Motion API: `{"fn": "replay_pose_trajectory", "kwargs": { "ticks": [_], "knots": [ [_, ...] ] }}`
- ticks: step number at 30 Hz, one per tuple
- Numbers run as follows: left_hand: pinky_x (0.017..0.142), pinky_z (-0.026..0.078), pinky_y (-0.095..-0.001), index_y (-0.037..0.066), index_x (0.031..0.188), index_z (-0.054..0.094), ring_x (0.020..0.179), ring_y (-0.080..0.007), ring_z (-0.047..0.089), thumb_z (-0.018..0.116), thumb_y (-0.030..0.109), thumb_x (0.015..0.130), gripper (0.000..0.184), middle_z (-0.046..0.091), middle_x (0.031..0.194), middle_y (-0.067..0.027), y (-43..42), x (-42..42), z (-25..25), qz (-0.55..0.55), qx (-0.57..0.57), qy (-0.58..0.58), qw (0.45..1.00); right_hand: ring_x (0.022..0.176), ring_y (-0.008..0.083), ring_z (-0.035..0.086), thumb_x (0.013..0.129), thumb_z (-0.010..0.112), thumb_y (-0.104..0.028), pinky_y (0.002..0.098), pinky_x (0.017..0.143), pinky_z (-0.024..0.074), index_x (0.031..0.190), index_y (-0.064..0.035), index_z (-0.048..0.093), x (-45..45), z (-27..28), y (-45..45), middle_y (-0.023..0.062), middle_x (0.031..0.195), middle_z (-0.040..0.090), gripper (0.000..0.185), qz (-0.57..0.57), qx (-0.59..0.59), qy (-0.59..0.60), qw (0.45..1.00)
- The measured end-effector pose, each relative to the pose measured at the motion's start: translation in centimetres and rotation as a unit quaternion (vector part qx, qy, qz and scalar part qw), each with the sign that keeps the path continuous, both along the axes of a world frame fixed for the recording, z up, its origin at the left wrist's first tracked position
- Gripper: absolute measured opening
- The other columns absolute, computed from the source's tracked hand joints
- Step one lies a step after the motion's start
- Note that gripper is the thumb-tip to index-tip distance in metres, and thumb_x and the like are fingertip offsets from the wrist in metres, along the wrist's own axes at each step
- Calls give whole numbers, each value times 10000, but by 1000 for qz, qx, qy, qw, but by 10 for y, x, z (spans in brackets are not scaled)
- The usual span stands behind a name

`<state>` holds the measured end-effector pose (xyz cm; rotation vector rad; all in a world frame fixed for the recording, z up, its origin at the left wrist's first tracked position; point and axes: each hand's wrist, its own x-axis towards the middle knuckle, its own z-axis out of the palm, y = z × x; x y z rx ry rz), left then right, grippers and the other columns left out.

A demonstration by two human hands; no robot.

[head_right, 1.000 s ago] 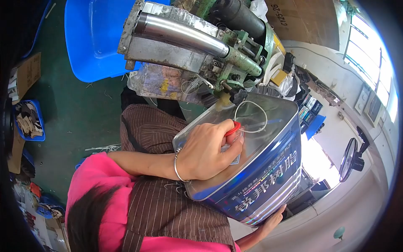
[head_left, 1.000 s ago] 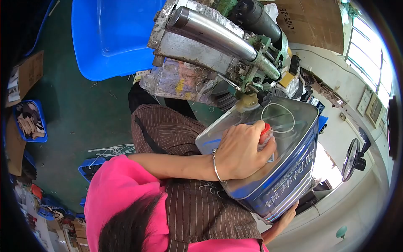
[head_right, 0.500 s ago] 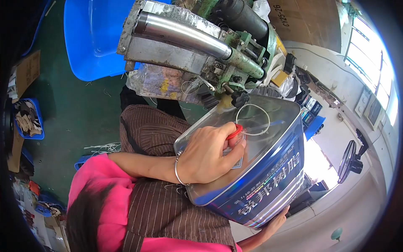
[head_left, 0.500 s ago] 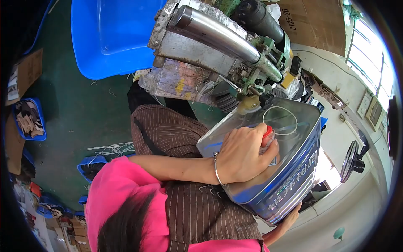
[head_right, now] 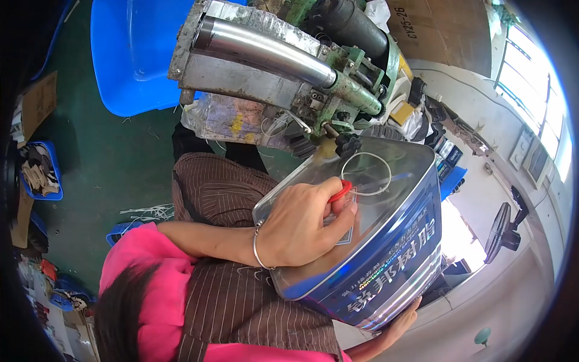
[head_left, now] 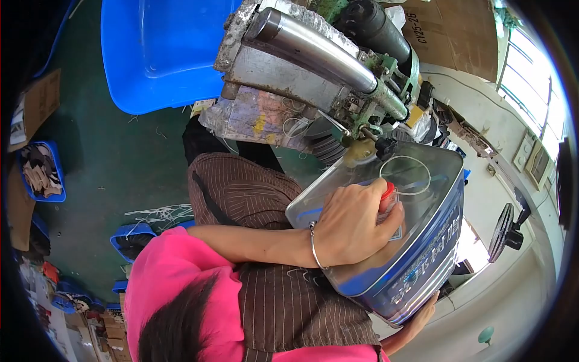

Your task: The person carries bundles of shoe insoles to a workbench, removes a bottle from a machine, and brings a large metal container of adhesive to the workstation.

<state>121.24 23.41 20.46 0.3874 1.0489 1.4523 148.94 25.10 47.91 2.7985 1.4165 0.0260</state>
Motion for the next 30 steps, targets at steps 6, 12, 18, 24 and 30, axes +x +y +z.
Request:
{"fn": "replay_pose_trajectory", "kwargs": {
  "ticks": [6, 12, 18, 24, 30],
  "knots": [
    [508, 373, -437, 19, 695, 478, 486, -348, 525, 571, 202, 844, 254, 514, 520, -158, 1, -5, 0, -20, -1, -16, 1000, 765, 196, 561, 944, 400, -529, 329, 707, 468, 1007, 139, 569, -16, -5, 4, 133, 906, 614, 692, 10, 20, 22, 1000],
    [511, 371, -442, 16, 693, 476, 488, -349, 525, 572, 200, 842, 256, 515, 521, -159, 2, -1, 0, -1, 1, -9, 1000, 739, 200, 556, 937, 407, -537, 342, 681, 466, 969, 143, 562, -24, -7, 8, 140, 879, 605, 698, 14, 23, 3, 1000],
    [509, 368, -441, 17, 693, 475, 486, -349, 524, 572, 197, 842, 253, 513, 520, -157, 2, -2, 0, -3, 1, -9, 1000, 712, 193, 532, 931, 414, -551, 342, 660, 456, 901, 132, 549, -27, -4, 10, 136, 821, 580, 698, 8, 5, -27, 1000],
    [497, 366, -430, 23, 688, 471, 478, -336, 523, 574, 201, 842, 257, 512, 515, -150, 2, -1, -1, 1, 2, -14, 1000, 711, 192, 530, 925, 421, -564, 341, 657, 455, 879, 128, 540, -27, -5, 12, 134, 807, 571, 704, 18, 21, -27, 999],
    [486, 360, -423, 25, 688, 471, 460, -319, 517, 574, 206, 844, 260, 510, 510, -140, 3, -2, -1, 2, -1, -6, 1000, 692, 189, 530, 940, 402, -552, 332, 642, 455, 874, 127, 539, -35, -6, 13, 133, 798, 575, 695, 29, 13, -26, 999]
  ]
}}
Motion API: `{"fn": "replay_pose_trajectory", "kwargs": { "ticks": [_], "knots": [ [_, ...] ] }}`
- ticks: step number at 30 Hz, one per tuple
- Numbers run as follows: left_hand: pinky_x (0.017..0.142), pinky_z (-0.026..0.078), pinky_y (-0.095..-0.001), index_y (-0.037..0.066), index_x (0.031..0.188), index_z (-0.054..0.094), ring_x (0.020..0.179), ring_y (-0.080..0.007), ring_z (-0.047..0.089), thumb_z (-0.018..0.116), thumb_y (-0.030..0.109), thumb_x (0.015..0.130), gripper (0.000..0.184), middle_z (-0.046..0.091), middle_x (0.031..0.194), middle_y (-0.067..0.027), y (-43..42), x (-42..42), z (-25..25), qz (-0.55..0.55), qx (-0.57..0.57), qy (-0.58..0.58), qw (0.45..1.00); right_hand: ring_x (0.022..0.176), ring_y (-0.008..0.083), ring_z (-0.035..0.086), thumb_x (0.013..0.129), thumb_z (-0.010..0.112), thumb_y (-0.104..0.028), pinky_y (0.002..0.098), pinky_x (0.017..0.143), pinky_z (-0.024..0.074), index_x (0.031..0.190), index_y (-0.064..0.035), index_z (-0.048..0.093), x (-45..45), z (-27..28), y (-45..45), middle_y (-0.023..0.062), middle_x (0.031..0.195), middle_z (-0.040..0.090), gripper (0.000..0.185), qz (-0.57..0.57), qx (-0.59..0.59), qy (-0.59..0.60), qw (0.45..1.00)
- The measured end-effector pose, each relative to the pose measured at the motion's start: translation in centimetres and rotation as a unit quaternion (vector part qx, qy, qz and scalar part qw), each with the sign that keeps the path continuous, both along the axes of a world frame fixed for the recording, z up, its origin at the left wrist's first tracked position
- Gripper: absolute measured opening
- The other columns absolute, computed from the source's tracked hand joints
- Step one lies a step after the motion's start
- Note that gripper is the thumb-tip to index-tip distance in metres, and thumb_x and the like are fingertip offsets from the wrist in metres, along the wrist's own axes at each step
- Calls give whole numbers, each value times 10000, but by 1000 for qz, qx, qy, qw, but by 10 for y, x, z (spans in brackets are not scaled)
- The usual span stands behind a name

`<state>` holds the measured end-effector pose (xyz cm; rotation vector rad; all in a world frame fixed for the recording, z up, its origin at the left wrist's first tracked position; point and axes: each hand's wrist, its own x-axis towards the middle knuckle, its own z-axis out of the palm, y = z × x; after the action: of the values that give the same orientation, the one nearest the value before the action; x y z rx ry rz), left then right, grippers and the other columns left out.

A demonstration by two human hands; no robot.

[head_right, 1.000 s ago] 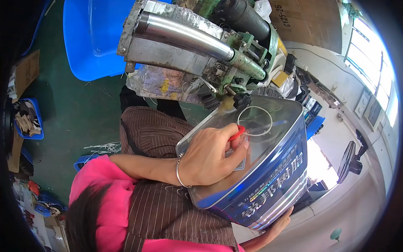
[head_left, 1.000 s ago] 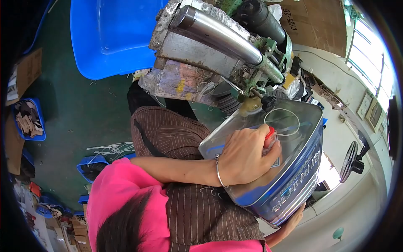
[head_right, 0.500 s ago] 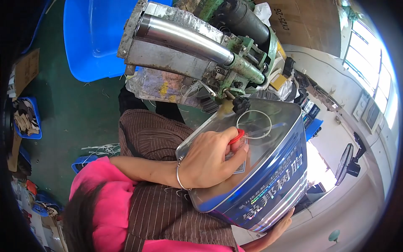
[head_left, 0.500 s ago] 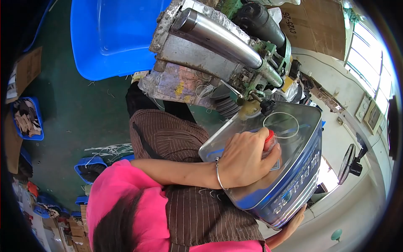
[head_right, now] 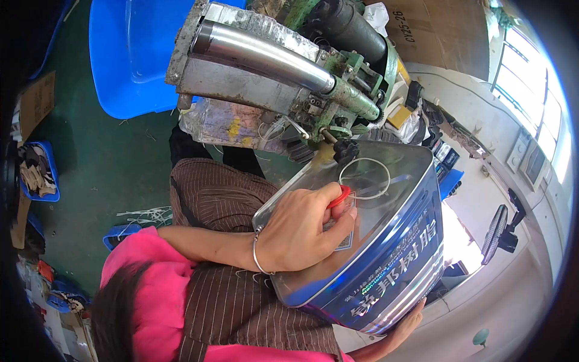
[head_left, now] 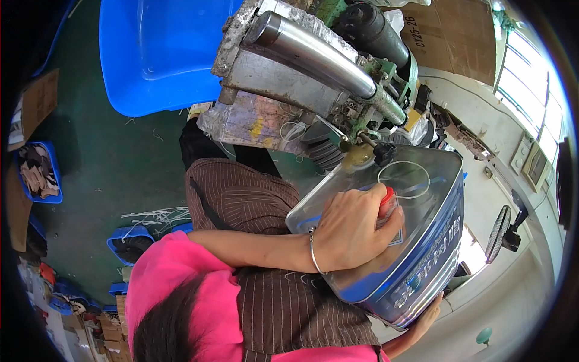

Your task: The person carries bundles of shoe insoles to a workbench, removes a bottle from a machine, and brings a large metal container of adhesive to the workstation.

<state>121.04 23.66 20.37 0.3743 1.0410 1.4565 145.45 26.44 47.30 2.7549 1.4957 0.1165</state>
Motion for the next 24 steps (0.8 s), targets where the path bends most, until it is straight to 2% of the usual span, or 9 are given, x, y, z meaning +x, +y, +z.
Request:
{"fn": "replay_pose_trajectory", "kwargs": {
  "ticks": [1, 4, 7, 10, 13, 24],
  "knots": [
    [486, 359, -422, 25, 688, 471, 459, -318, 516, 573, 207, 845, 261, 510, 509, -139, 0, 1, 0, 4, 1, -2, 1000, 684, 188, 530, 943, 398, -548, 330, 637, 454, 870, 126, 539, -2, 0, 0, 132, 792, 576, 693, 2, -3, 7, 1000],
    [486, 358, -422, 25, 689, 472, 457, -319, 515, 572, 210, 847, 263, 509, 507, -138, 0, 3, -1, 5, 2, -7, 1000, 774, 199, 592, 944, 385, -529, 322, 707, 482, 1060, 104, 581, -2, 7, 4, 129, 935, 636, 673, -20, -37, 2, 999],
    [488, 357, -424, 25, 690, 473, 458, -323, 514, 571, 211, 848, 263, 508, 507, -139, 1, 0, -1, -5, 0, -7, 1000, 777, 201, 587, 943, 388, -530, 322, 706, 480, 1063, 101, 580, -4, 9, 5, 128, 934, 629, 670, -8, -45, 6, 999],
    [489, 358, -427, 27, 691, 474, 457, -324, 514, 569, 211, 849, 261, 508, 505, -137, 1, -1, -1, 0, -1, -6, 1000, 649, 181, 539, 949, 393, -528, 329, 619, 458, 850, 127, 541, -16, -4, 3, 124, 745, 583, 678, 21, 14, 6, 1000],
    [489, 359, -428, 29, 690, 476, 456, -322, 515, 567, 213, 849, 260, 507, 502, -134, 1, -1, -2, -2, -2, -7, 1000, 784, 211, 587, 944, 392, -524, 329, 720, 474, 1062, 98, 579, -12, 7, 7, 136, 940, 628, 660, -7, -32, 8, 999],
    [473, 350, -420, 30, 688, 477, 436, -304, 507, 569, 220, 851, 266, 498, 489, -121, 4, 0, -3, 6, 0, -15, 1000, 790, 213, 590, 932, 411, -545, 340, 734, 477, 1084, 69, 582, -32, 3, 11, 136, 948, 629, 654, -35, -38, -7, 999]
  ]
}}
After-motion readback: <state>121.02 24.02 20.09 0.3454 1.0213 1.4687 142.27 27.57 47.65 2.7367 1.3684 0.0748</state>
